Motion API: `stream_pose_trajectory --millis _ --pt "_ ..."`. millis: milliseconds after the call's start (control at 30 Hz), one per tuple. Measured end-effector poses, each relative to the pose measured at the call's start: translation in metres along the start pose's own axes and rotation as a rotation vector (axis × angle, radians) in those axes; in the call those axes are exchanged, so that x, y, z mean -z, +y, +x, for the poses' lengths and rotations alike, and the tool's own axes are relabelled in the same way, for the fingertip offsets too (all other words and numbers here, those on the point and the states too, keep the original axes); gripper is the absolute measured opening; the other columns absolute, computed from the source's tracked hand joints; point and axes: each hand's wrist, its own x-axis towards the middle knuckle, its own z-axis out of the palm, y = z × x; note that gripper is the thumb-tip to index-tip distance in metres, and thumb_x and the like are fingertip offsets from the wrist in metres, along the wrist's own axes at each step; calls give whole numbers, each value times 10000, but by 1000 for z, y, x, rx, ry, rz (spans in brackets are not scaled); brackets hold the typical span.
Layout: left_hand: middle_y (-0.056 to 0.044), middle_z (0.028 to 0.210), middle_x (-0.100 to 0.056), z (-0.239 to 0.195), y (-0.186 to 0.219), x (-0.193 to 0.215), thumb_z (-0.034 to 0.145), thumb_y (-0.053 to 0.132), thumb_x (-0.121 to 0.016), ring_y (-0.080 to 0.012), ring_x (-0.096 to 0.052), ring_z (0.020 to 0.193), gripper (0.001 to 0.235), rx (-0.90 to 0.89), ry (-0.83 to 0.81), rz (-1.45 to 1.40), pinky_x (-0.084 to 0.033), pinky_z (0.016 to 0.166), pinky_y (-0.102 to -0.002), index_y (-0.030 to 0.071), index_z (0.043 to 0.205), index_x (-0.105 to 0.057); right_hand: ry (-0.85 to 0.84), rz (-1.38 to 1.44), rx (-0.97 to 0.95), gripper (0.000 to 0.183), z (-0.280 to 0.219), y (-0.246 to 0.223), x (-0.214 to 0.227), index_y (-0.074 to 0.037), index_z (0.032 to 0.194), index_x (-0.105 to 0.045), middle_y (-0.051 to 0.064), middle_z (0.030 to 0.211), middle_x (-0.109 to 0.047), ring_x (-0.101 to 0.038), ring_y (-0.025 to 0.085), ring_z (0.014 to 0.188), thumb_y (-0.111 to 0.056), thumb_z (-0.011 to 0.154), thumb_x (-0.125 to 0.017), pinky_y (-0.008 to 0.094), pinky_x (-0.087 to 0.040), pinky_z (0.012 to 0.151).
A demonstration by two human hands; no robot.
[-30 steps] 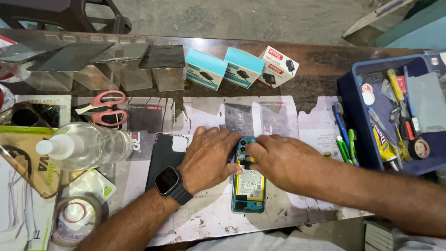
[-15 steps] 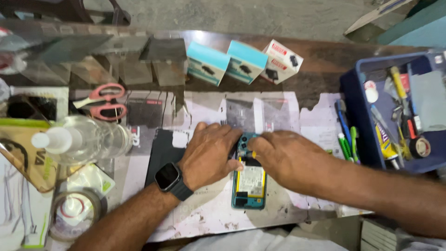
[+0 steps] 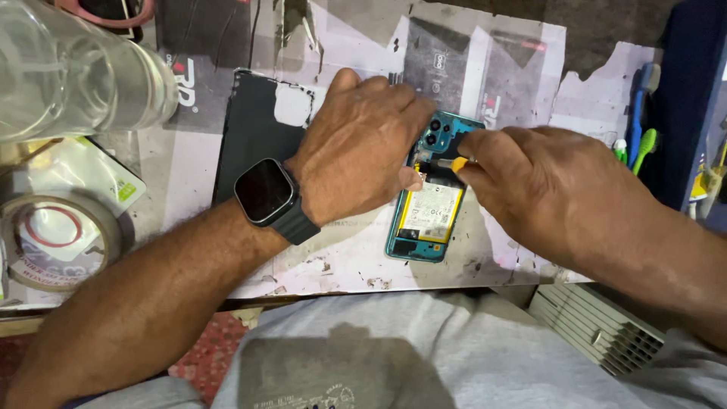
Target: The person uses a screwdriver to remove screws from the back of a smartphone, then reassembles the device and tests the screen. The person handles the phone, screws, and screwdriver throughout the process.
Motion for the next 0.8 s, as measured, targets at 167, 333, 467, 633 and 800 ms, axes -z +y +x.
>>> stream_pose_trajectory --millis 167,333,467,633,800 --pt "-88 961 -670 -1 -1 -2 662 369 -911 -289 -611 937 611 21 -39 6 -384 839 -472 48 1129 -681 31 89 77 374 -1 0 -2 18 1170 -572 211 948 -655 -700 360 748 -120 869 -745 430 -567 573" --pt "-90 964 -672 0 -1 -2 662 367 -910 -290 -611 954 610 17 -27 7 -384 840 -472 48 1128 -682 68 -15 123 261 -2 1 -2 9 1127 -592 178 880 -658 -708 353 750 -55 907 -715 442 -577 599" --pt "-89 959 -673 -1 -1 -3 662 362 -909 -282 -610 941 620 32 -52 -4 -383 838 -470 38 1139 -680 50 75 97 348 1 -3 -1 29 1124 -595 237 939 -661 -709 353 736 -104 837 -741 421 -588 557" --pt "-97 972 -681 0 -1 -3 653 376 -911 -287 -611 957 649 24 -27 10 -383 840 -466 32 1152 -680 104 -11 138 313 2 -4 4 23 1152 -589 200 889 -672 -716 349 762 -105 908 -736 421 -584 598" --pt "-97 981 -682 -1 -1 -4 655 384 -910 -285 -612 952 669 13 -18 5 -383 836 -463 26 1169 -677 76 10 39 382 2 -3 0 13 1138 -601 159 798 -670 -699 318 678 -197 874 -780 403 -551 519"
